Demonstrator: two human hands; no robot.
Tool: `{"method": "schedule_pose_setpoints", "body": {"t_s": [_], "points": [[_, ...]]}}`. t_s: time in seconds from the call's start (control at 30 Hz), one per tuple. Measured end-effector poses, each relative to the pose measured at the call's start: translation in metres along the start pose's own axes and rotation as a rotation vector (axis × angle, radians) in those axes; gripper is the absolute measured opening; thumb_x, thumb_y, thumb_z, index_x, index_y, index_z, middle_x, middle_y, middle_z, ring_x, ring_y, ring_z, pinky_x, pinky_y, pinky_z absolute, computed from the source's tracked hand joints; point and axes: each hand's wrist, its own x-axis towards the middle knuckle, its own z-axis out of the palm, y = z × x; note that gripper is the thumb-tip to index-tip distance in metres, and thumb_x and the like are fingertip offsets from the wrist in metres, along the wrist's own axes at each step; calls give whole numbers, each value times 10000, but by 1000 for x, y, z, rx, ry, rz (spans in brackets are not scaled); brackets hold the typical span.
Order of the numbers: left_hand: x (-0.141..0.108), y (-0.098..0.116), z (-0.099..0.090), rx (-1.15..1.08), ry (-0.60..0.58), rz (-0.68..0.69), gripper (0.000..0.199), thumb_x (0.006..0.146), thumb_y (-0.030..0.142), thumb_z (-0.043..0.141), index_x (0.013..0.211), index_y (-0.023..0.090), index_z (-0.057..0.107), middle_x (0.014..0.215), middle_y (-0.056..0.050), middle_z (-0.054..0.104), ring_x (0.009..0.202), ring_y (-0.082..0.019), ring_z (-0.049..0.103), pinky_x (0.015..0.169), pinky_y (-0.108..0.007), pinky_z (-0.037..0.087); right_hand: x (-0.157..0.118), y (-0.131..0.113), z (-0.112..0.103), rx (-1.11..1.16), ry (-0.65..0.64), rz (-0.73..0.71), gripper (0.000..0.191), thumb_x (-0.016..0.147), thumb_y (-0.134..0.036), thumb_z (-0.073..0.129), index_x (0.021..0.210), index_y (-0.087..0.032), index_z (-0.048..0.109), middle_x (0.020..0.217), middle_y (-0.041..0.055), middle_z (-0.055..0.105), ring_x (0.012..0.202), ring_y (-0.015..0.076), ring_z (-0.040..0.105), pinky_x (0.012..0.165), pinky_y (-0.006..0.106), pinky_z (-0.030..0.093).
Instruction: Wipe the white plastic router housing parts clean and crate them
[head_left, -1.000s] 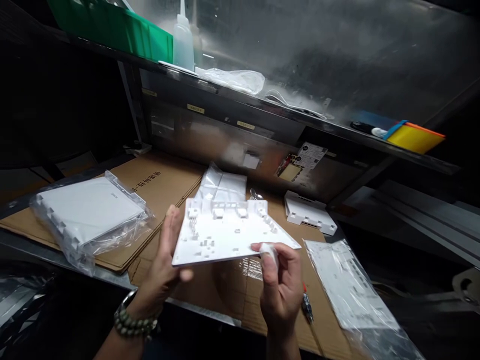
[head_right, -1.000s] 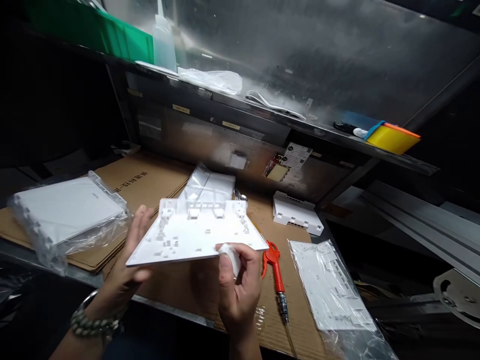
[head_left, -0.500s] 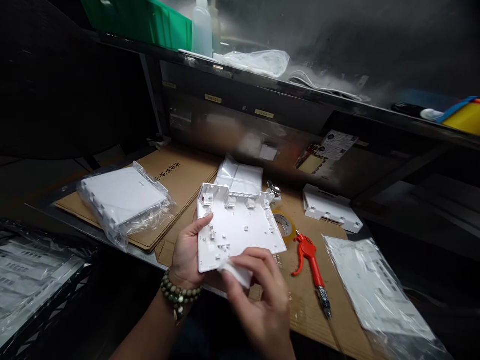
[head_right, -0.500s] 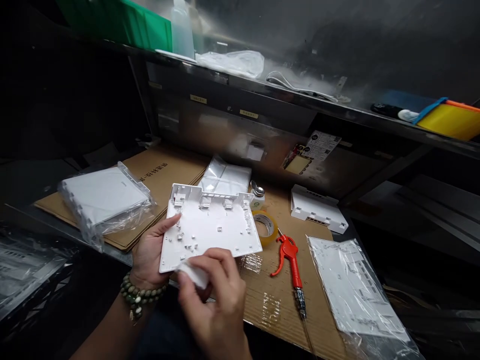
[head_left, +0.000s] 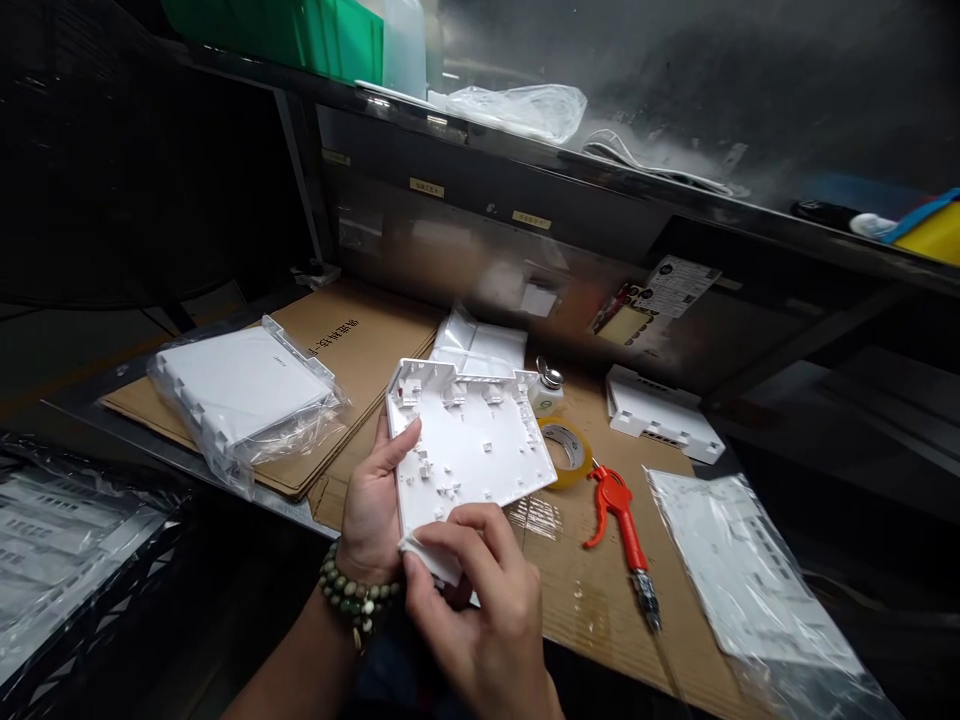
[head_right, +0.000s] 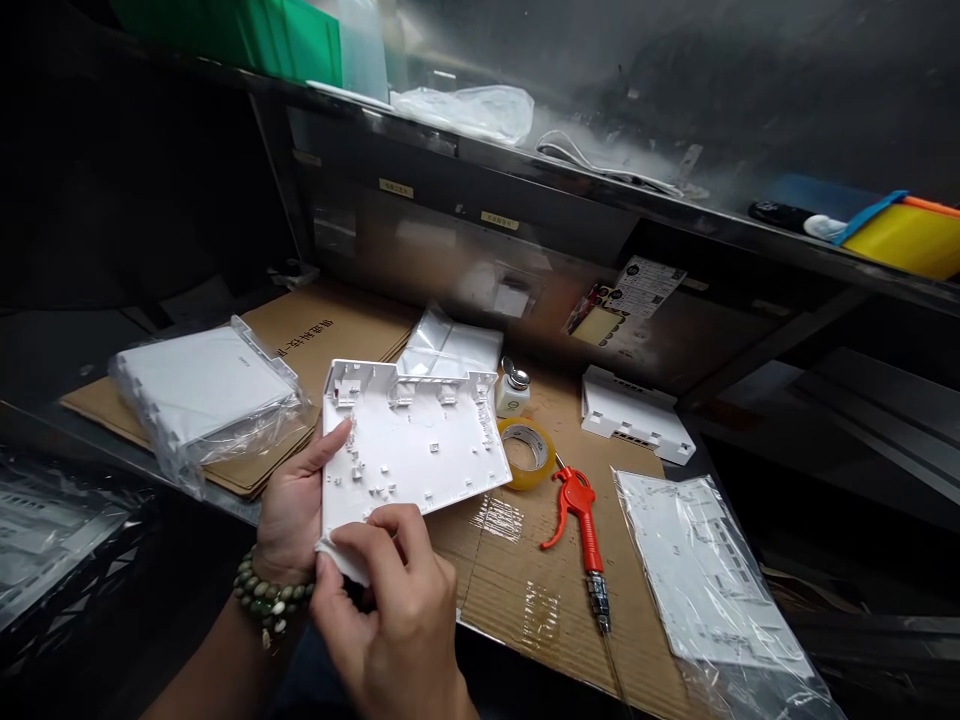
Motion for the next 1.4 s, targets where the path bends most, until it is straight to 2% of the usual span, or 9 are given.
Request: {"method": "schedule_pose_setpoints", "body": {"t_s": [0.3, 0.4, 0.5, 0.6, 0.7, 0.83, 1.03, 1.2, 1.4], "points": [[0, 4, 7, -8, 81, -3, 627, 1024, 130, 401, 1614, 315, 297, 1378, -86, 700, 1232, -323, 673, 1158, -549, 451, 4, -2, 1, 30, -62, 63, 128, 894, -216, 715, 1022, -221, 724, 935, 31, 636, 601, 87, 593, 519, 194, 493], [2, 12, -2, -58, 56, -116, 569, 1040, 236, 438, 1599, 274, 337, 1402, -88, 680, 1325, -343, 592, 1187, -565, 390, 5, 9, -4, -22, -78, 72, 135, 898, -213, 703, 1030, -227, 729, 959, 36, 654, 691, 115, 649, 585, 208, 528], [6, 29, -24, -116, -33, -222, 617, 1030, 362, 458, 1611, 228, 298, 1480, -110, 606, 1434, -364, 448, 1208, -591, 306, 6, 36, -34, -123, 67, 169, 103, 918, -228, 693, 1005, -239, 746, 979, 39, 654, 811, 143, 675, 664, 225, 553], [10, 46, -45, -92, -151, -154, 582, 1044, 413, 402, 1609, 318, 297, 1543, -48, 536, 1497, -329, 325, 1222, -593, 236, 4, 61, -73, -227, 313, 254, 85, 922, -298, 716, 974, -253, 767, 1003, 44, 642, 840, 154, 656, 642, 236, 539], [11, 56, -59, -42, -174, -84, 559, 1038, 459, 425, 1584, 422, 314, 1521, 29, 544, 1511, -293, 283, 1232, -583, 208, 3, 69, -90, -246, 379, 279, 103, 922, -327, 724, 988, -266, 772, 1022, 47, 636, 860, 161, 650, 632, 242, 534], [10, 59, -73, -28, -122, -97, 579, 1003, 492, 526, 1545, 515, 326, 1333, 114, 667, 1491, -250, 333, 1246, -537, 244, 6, 67, -82, -215, 220, 243, 109, 950, -309, 683, 1002, -257, 763, 1015, 51, 633, 861, 160, 645, 676, 252, 547], [10, 57, -73, 6, -99, -127, 624, 993, 520, 510, 1547, 572, 227, 1384, 140, 621, 1495, -235, 327, 1251, -514, 265, 5, 69, -76, -195, 274, 263, 116, 951, -320, 678, 985, -246, 760, 1002, 49, 635, 803, 145, 642, 623, 237, 534], [8, 54, -64, 11, -224, -161, 567, 1008, 533, 422, 1538, 586, 230, 1489, 147, 523, 1504, -255, 296, 1251, -519, 257, 1, 82, -78, -258, 191, 239, 132, 951, -315, 671, 999, -242, 771, 1020, 55, 666, 784, 146, 656, 626, 245, 536], [12, 64, -83, 77, -348, -372, 672, 936, 540, 518, 1548, 568, 244, 1502, 165, 464, 1496, -286, 262, 1232, -513, 318, 23, 78, -90, -77, 340, 345, 192, 959, -398, 667, 1025, -245, 764, 1039, 50, 667, 772, 149, 633, 640, 277, 541]]}}
